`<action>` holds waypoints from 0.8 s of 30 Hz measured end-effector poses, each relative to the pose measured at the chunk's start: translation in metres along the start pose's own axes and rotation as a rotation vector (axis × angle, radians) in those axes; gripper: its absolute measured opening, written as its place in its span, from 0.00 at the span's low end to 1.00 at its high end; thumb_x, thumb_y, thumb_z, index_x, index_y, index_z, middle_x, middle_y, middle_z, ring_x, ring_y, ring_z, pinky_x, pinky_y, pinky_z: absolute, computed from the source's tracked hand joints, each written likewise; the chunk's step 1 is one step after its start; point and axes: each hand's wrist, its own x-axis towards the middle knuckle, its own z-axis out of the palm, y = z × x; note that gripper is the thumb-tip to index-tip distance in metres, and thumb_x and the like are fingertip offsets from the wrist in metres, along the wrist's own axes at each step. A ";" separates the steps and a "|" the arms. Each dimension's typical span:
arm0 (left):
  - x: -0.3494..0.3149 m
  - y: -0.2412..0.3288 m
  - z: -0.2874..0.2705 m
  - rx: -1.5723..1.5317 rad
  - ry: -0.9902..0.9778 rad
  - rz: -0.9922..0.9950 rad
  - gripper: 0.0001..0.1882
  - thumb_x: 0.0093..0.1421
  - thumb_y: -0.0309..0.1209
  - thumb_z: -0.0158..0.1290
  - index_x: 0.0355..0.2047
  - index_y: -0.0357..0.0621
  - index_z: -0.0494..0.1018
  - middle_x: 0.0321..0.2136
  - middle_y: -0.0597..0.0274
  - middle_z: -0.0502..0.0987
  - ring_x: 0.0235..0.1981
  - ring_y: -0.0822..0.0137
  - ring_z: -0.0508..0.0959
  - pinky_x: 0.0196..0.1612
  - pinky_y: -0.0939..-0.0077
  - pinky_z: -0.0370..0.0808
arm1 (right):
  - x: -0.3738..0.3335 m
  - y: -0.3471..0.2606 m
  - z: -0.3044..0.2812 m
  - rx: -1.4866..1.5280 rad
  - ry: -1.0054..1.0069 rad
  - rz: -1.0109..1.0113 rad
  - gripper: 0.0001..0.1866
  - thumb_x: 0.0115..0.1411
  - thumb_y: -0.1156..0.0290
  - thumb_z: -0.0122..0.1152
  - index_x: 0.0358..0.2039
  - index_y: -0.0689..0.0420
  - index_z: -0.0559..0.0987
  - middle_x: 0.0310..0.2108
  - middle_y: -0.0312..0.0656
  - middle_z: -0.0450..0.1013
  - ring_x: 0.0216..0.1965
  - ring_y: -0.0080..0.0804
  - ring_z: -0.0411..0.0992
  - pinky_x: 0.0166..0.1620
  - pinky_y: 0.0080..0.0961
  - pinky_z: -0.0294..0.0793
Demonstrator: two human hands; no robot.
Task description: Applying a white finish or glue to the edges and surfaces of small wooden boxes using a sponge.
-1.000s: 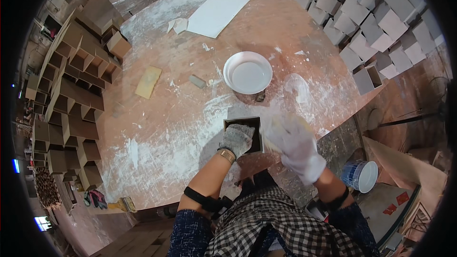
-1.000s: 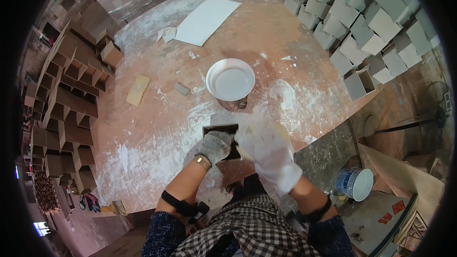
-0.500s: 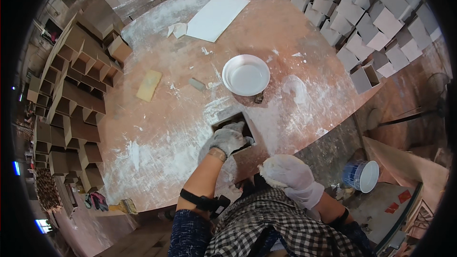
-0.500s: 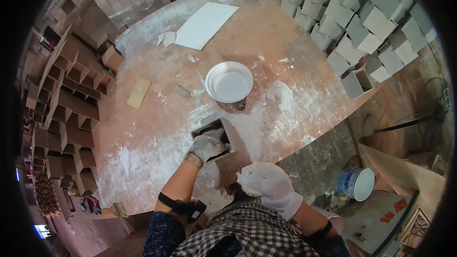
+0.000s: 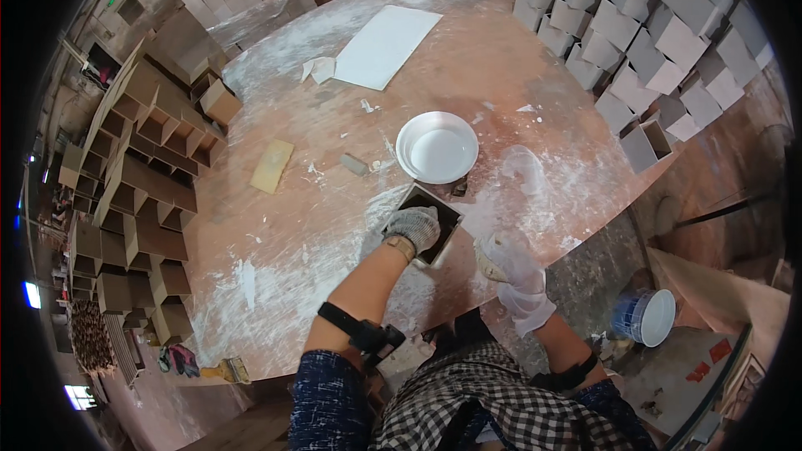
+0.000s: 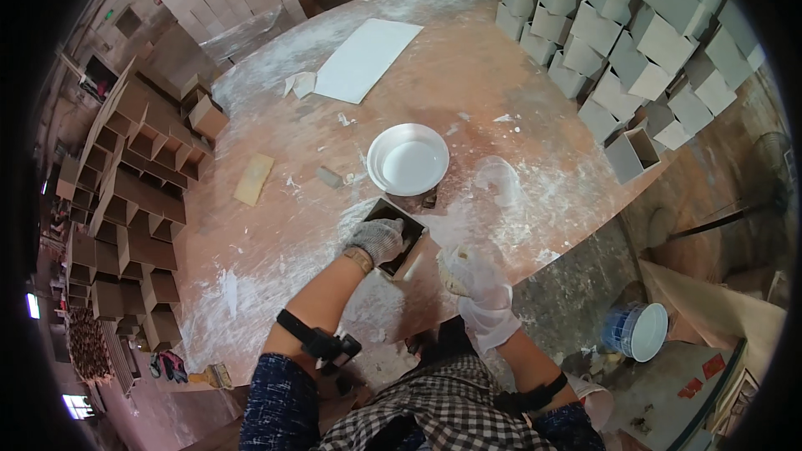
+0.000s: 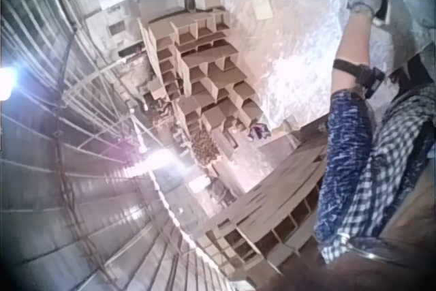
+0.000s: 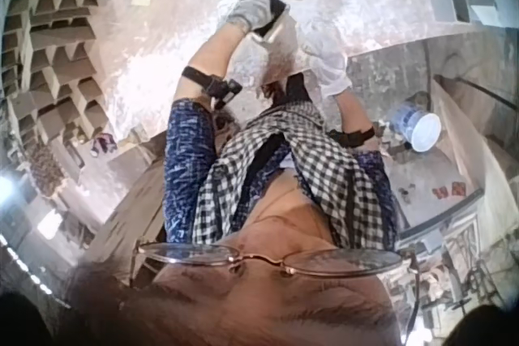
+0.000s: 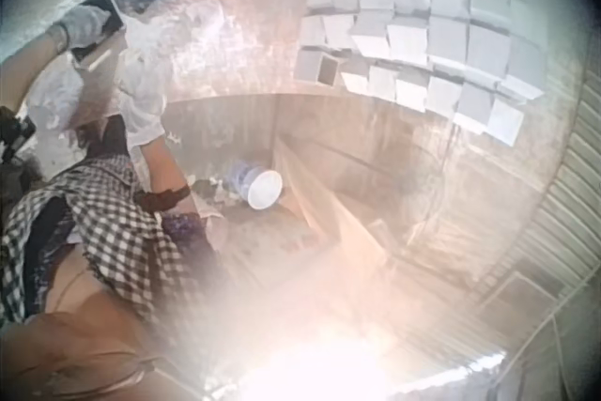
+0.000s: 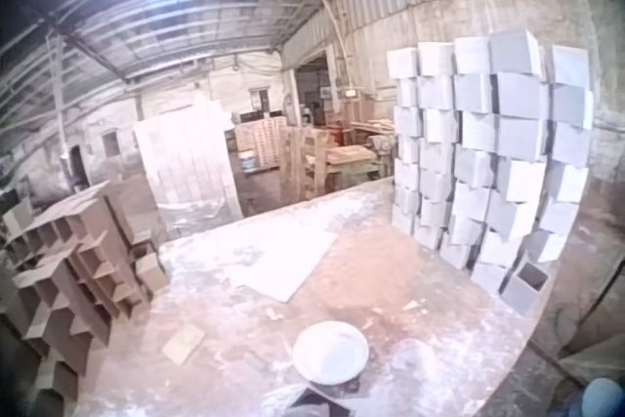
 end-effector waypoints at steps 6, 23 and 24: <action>-0.004 -0.039 0.028 0.195 0.138 0.539 0.21 0.57 0.38 0.43 0.51 0.53 0.70 0.43 0.53 0.76 0.40 0.52 0.78 0.43 0.54 0.74 | 0.017 -0.045 -0.015 -0.311 -0.024 -0.205 0.32 0.47 0.71 0.59 0.56 0.58 0.68 0.54 0.46 0.66 0.54 0.46 0.65 0.55 0.33 0.65; -0.061 -0.023 0.055 -0.044 0.237 0.229 0.24 0.45 0.40 0.57 0.43 0.43 0.74 0.34 0.48 0.77 0.34 0.49 0.77 0.38 0.57 0.73 | 0.074 -0.100 0.022 -0.720 -0.036 -0.634 0.22 0.44 0.73 0.56 0.44 0.50 0.78 0.49 0.42 0.70 0.55 0.46 0.65 0.56 0.42 0.65; -0.060 -0.024 0.060 -0.050 0.238 0.226 0.24 0.45 0.40 0.57 0.43 0.43 0.74 0.34 0.48 0.77 0.34 0.49 0.77 0.38 0.57 0.73 | 0.072 -0.103 0.022 -0.762 -0.093 -0.612 0.20 0.45 0.71 0.57 0.43 0.48 0.79 0.49 0.41 0.71 0.54 0.45 0.66 0.56 0.42 0.66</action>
